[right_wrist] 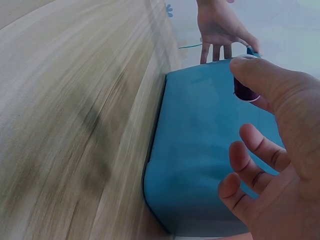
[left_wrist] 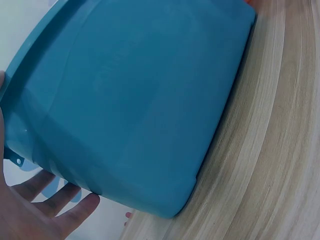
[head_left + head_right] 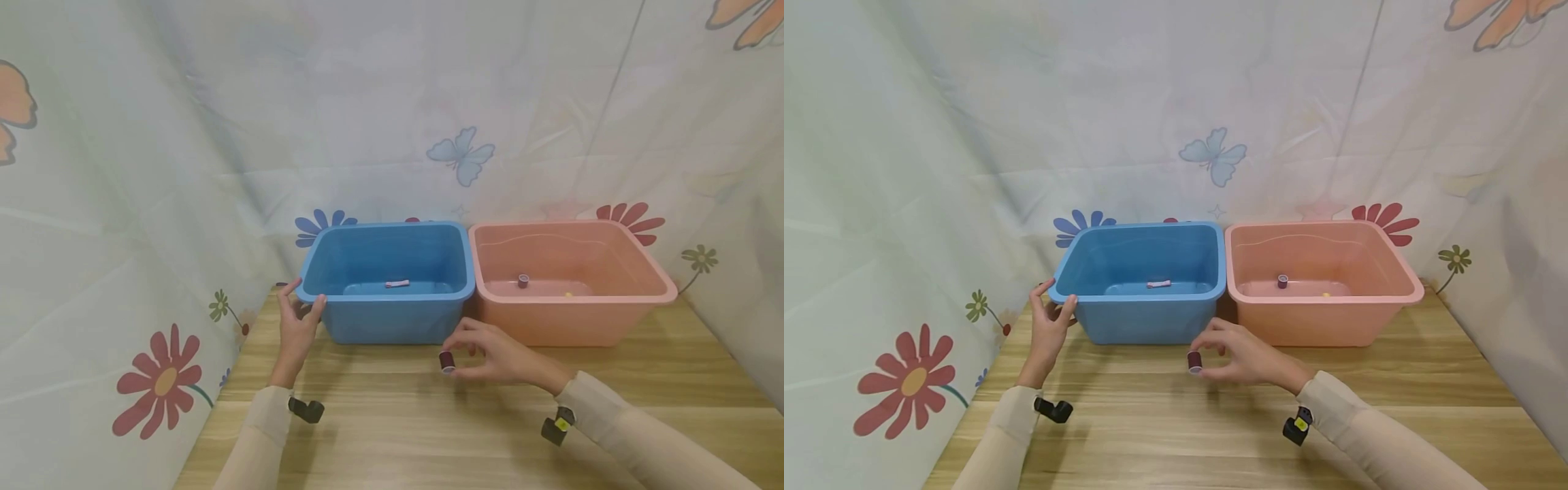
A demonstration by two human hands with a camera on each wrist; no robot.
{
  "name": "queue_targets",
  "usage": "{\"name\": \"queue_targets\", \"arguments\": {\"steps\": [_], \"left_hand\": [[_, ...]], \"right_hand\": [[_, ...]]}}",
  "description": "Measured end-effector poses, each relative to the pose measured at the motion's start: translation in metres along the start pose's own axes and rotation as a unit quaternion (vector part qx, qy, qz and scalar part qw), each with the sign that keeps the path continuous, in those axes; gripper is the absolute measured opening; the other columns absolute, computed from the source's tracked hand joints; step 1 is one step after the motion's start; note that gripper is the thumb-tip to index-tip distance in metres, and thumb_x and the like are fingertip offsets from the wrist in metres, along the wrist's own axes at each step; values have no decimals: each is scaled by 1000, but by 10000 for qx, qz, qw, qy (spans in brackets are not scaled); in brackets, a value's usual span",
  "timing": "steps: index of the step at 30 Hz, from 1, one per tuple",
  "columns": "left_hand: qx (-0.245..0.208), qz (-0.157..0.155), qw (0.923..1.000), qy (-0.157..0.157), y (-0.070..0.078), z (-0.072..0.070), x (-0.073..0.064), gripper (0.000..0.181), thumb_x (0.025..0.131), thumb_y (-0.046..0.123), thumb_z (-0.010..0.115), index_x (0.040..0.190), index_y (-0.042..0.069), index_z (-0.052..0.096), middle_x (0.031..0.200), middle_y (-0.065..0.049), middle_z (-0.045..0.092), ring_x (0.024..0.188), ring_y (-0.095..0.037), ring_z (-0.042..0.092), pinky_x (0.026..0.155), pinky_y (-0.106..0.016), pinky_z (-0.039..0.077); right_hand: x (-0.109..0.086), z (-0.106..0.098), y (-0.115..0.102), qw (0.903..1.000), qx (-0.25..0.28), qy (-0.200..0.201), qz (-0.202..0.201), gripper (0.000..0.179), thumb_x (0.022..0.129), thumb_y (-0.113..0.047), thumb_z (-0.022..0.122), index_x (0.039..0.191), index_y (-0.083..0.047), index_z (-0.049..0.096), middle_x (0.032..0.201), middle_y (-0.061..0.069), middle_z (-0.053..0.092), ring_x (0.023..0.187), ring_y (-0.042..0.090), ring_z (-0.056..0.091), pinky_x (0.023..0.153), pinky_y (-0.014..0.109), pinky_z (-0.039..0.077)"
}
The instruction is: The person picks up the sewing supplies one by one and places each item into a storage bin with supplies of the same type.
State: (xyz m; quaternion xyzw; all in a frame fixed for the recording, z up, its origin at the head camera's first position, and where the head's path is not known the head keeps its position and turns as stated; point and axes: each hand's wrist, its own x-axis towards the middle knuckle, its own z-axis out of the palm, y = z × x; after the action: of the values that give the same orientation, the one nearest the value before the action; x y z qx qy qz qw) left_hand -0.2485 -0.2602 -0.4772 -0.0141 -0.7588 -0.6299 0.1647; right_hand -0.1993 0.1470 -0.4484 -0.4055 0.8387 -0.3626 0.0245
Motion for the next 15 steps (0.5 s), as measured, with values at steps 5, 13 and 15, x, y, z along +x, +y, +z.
{"name": "queue_targets", "arguments": {"steps": [5,13,15], "left_hand": [[-26,1,10000,-15,1,0,0,72,98,42,69,154,29,26,150,-20,46,128,-34,54,101,-60,46],[-30,9,10000,-67,4,-1,0,72,99,41,68,155,29,25,149,-18,46,128,-32,54,99,-49,50],[-27,22,10000,-74,3,-1,1,73,98,41,68,155,29,25,149,-18,47,128,-31,54,98,-47,50]], "right_hand": [[1,-3,-2,10000,-46,20,-14,43,88,-49,80,121,-23,74,106,-1,61,93,16,56,76,31,52],[2,-7,-4,9996,-151,139,-183,42,87,-44,82,122,-22,74,107,-4,61,92,15,56,76,31,53],[2,-8,-4,9996,-131,142,-185,40,87,-37,84,122,-21,74,107,-4,61,92,16,56,76,32,53]]}}
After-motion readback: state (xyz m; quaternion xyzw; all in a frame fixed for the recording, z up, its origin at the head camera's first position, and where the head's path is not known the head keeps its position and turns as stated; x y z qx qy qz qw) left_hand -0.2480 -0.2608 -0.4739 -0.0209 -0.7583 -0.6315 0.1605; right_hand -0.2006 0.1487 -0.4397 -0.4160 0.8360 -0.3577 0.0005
